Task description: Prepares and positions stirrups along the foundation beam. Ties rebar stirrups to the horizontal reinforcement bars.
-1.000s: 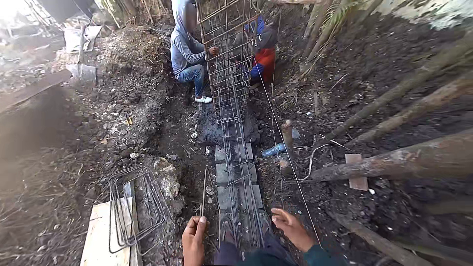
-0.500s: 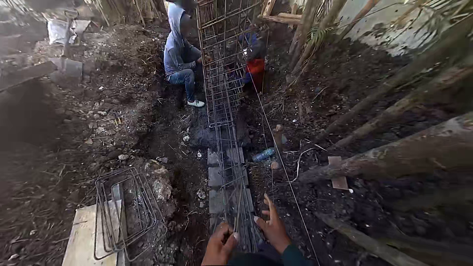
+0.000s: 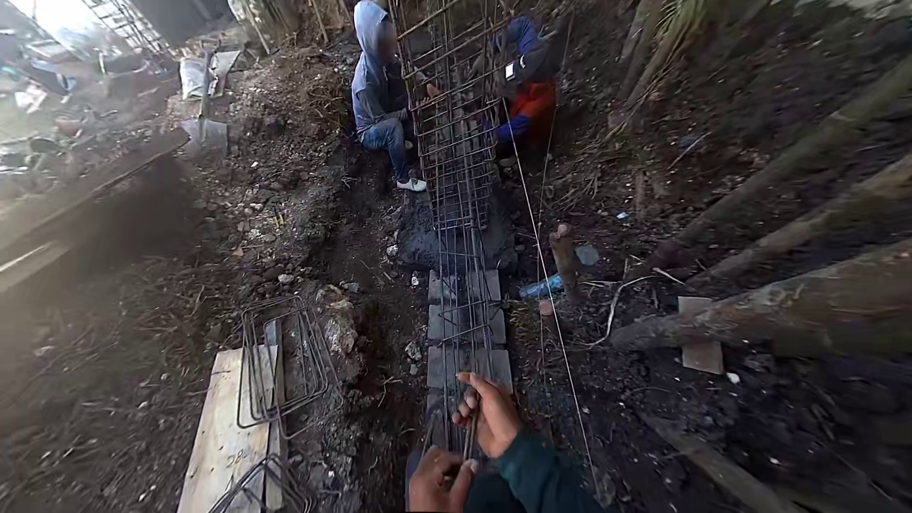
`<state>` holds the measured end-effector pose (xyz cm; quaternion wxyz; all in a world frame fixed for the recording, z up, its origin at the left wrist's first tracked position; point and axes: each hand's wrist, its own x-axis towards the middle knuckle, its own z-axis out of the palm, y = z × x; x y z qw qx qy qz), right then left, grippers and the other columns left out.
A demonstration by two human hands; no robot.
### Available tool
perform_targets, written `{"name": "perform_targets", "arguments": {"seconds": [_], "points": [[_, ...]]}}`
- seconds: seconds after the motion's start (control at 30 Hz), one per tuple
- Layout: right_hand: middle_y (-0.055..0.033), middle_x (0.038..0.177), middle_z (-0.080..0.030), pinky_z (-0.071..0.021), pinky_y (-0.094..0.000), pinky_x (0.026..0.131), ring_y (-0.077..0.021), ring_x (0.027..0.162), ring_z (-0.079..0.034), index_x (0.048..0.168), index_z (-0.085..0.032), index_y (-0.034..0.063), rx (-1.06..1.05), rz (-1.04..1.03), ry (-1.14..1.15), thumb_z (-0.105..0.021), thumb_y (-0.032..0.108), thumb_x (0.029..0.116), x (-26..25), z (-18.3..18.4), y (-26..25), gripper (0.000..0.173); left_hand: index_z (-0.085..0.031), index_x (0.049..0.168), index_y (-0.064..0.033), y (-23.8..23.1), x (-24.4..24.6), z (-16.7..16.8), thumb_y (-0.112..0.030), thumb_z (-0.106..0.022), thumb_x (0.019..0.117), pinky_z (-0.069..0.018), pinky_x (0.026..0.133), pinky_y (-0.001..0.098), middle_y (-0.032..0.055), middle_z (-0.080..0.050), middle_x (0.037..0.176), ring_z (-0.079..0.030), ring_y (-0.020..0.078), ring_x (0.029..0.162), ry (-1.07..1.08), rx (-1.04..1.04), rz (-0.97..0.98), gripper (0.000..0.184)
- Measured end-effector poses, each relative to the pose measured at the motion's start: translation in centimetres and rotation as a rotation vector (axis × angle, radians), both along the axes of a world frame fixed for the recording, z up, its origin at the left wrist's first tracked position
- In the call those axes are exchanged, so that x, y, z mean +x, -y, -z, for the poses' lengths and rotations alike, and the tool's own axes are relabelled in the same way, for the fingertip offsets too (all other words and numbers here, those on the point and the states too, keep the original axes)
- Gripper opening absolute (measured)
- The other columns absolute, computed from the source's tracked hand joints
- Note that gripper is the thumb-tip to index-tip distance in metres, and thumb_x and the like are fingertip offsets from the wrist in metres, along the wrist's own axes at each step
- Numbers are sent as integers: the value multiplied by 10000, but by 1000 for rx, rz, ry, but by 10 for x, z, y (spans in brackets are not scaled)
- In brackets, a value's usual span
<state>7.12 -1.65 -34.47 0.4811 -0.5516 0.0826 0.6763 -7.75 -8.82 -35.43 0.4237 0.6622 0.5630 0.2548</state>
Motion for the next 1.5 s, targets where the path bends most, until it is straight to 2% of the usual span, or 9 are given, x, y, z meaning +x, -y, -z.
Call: {"name": "perform_targets", "arguments": {"seconds": [0.1, 0.3, 0.4, 0.63, 0.83, 1.07, 1.3, 1.4, 1.5], "points": [[74, 545, -307, -313, -209, 383, -50, 391, -290, 1080, -588, 58, 137, -210, -86, -317, 284, 1140, -20, -10, -4, 357, -760, 870, 19, 9, -15, 2, -134, -719, 914, -603, 805, 290, 70, -717, 853, -692, 98, 824, 186, -83, -23, 165], [77, 560, -350, -301, -213, 403, -38, 413, -304, 1047, -610, 61, 394, -712, -37, -386, 266, 1106, -82, -26, 0, 309, -659, 1135, 81, -33, -105, 6, -116, -625, 965, -599, 856, 349, 125, -723, 1050, -706, 136, 924, 243, -51, -299, 262], [47, 617, -354, -311, -257, 451, -72, 459, -311, 1086, -625, 39, 406, -966, 57, -414, 289, 1105, -113, -28, -4, 328, -437, 1456, 121, -78, -153, 13, -456, -638, 943, -378, 1180, 430, 273, -473, 1503, -462, 280, 1415, 146, 43, -160, 797], [58, 586, -351, -295, -215, 421, -46, 428, -309, 1100, -635, 36, 506, -1278, 62, -408, 278, 1112, -76, -63, -38, 331, -571, 1374, -72, -121, -176, 3, -858, -459, 861, -286, 1230, 487, 170, -524, 1477, -396, 260, 1466, 99, 310, 64, 945], [-67, 881, -682, -550, -324, 673, -111, 712, -622, 1232, -679, -3, 890, -1140, 306, -459, 347, 1082, -3, -86, -44, 439, -592, 765, -268, -110, -115, -45, -622, -587, 962, -434, 654, 99, -185, -518, 706, -512, -102, 694, 413, 283, 86, 406], [-103, 1288, -681, -463, -482, 1093, -225, 1254, -605, 1380, -559, 6, 620, -553, 54, -206, 537, 1073, -19, 111, -33, 709, -604, 630, -323, -116, -128, -26, -447, -522, 1035, -426, 532, 178, -188, -502, 545, -478, -39, 508, 462, -31, -253, 431], [-20, 663, -512, -496, -318, 593, -122, 555, -509, 1116, -619, -24, 106, -349, 206, -309, 275, 1138, -149, 301, -18, 431, -396, 589, -161, -207, -179, 198, -479, -524, 1055, -275, 351, 272, -48, -321, 437, -286, 77, 344, -37, -362, -815, 579], [-112, 767, -570, -486, -412, 663, -210, 646, -525, 1082, -667, -31, -133, -364, 370, -345, 297, 1135, -182, 420, -14, 463, -693, 1115, 43, -231, -188, 323, -458, -491, 1074, -508, 829, 553, 231, -674, 997, -641, 336, 902, -368, -467, -594, 542], [-252, 1006, -676, -513, -524, 881, -343, 893, -641, 1149, -676, -85, -307, -327, 492, -367, 280, 1131, -197, 534, -5, 479, -660, 1287, 8, -236, -168, 434, -402, -426, 1105, -423, 1069, 623, 262, -657, 1271, -608, 410, 1228, -473, -487, -383, 506]]}}
